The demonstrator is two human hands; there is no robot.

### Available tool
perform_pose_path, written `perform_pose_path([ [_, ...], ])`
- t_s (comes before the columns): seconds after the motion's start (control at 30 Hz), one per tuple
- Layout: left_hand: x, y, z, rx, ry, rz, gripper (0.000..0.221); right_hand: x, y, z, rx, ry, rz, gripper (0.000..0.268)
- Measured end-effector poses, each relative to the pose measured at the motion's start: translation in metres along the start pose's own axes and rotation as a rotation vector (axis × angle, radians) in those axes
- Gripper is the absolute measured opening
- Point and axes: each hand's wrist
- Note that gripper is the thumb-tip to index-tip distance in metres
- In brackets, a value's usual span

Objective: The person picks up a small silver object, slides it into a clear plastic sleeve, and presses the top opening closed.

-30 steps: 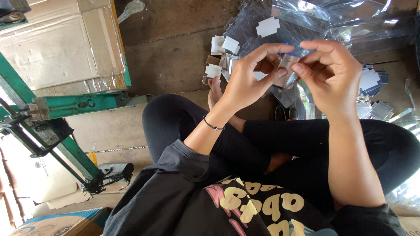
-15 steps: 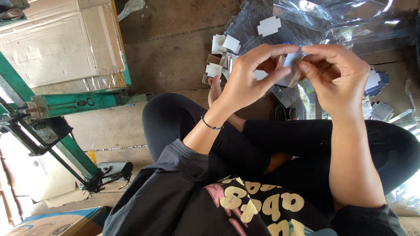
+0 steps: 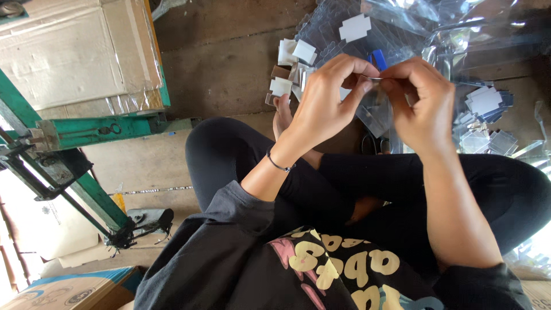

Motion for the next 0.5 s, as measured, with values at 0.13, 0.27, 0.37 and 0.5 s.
perform_pose_path([
  [0.13,-0.005,-0.014,0.006,-0.069,0.057,-0.001,0.013,0.01,0.016,-0.022,-0.053,-0.022,-0.206,0.012],
  [0.27,-0.019,-0.037,0.028,-0.271,0.232,0.051,0.015,0.013,0.054,-0.064,-0.346,-0.1,-0.144,0.049],
  [0.37,-0.023,-0.05,0.042,-0.345,0.246,0.059,0.021,0.023,0.08,-0.11,0.134,-0.518,-0.173,0.04],
  [0.5,-0.02,-0.068,0.038,-0.731,0.283,0.27,0.048,0.06,0.127,-0.148,0.511,-0.805,0.193,0.081],
])
Point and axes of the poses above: each hand's wrist, its own x-axis away from the middle knuckle, its own z-axis out of the back of the hand, y = z × x, and after that the axes turned 12 degrees about z, right-handed
